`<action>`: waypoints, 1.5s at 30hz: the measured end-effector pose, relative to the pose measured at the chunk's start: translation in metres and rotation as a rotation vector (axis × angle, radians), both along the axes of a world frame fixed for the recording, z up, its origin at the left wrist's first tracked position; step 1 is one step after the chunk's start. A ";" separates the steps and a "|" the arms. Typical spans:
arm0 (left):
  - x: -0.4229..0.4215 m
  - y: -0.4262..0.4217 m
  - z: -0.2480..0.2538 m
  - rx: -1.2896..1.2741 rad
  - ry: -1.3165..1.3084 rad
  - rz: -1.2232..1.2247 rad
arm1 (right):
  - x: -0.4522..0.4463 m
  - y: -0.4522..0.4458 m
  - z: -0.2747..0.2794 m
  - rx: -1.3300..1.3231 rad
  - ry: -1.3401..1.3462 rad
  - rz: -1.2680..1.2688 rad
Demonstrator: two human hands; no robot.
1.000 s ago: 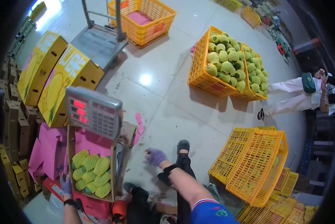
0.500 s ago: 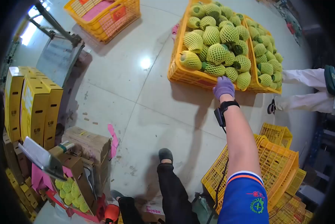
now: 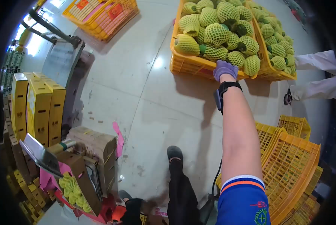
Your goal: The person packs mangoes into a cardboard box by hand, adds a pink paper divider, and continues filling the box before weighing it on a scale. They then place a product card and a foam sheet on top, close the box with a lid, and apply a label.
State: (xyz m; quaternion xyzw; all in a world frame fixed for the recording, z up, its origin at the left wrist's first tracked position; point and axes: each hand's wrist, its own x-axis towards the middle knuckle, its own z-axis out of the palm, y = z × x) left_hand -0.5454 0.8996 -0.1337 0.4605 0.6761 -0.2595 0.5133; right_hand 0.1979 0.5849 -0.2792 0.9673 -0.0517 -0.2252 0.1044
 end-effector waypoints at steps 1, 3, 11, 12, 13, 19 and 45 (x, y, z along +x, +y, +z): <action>-0.017 0.008 0.000 0.058 -0.008 -0.020 | -0.011 0.004 -0.002 0.003 0.009 0.004; -0.016 0.019 0.008 0.038 -0.005 0.081 | -0.030 0.017 -0.001 0.029 0.014 -0.024; -0.077 0.042 0.033 0.128 -0.186 0.061 | -0.169 0.065 0.002 0.053 0.053 0.031; -0.083 0.046 0.038 0.188 -0.220 -0.075 | -0.190 0.064 -0.005 0.052 0.055 0.045; -0.094 0.049 0.039 0.172 -0.275 0.062 | -0.211 0.071 -0.004 0.018 0.106 0.027; -0.139 0.085 0.043 0.116 -0.432 -0.003 | -0.374 0.094 -0.009 -0.029 0.209 -0.014; -0.253 0.107 0.053 0.044 -0.411 0.177 | -0.790 0.148 0.023 0.336 0.698 0.117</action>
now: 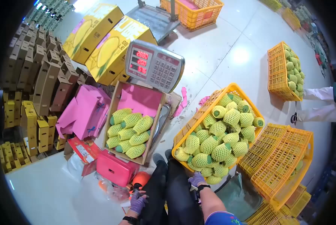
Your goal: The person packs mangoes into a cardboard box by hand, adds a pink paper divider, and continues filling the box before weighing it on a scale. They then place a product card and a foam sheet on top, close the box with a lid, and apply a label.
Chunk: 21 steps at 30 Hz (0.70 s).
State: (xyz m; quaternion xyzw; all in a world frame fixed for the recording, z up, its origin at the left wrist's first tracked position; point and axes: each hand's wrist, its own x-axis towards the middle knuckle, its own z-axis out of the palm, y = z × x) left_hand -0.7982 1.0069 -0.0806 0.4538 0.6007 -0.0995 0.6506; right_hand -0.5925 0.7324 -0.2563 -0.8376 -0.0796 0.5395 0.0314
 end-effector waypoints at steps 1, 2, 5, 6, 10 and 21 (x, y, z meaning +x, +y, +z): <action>0.004 0.015 0.013 -0.066 0.057 -0.040 | 0.007 0.001 0.010 0.034 0.061 -0.011; 0.003 0.031 0.030 -0.131 0.120 -0.081 | 0.014 0.000 0.014 -0.020 0.222 -0.119; -0.027 0.068 0.062 0.103 0.031 -0.707 | 0.025 0.019 0.094 0.165 0.240 -0.185; -0.025 0.077 0.091 0.096 0.067 -0.861 | 0.017 0.030 0.122 0.164 0.242 -0.180; -0.052 0.104 0.161 -0.234 0.096 -0.730 | 0.007 0.069 0.242 0.349 0.240 0.177; -0.026 0.173 0.230 -0.105 0.104 -1.390 | -0.025 0.083 0.347 0.859 0.036 0.388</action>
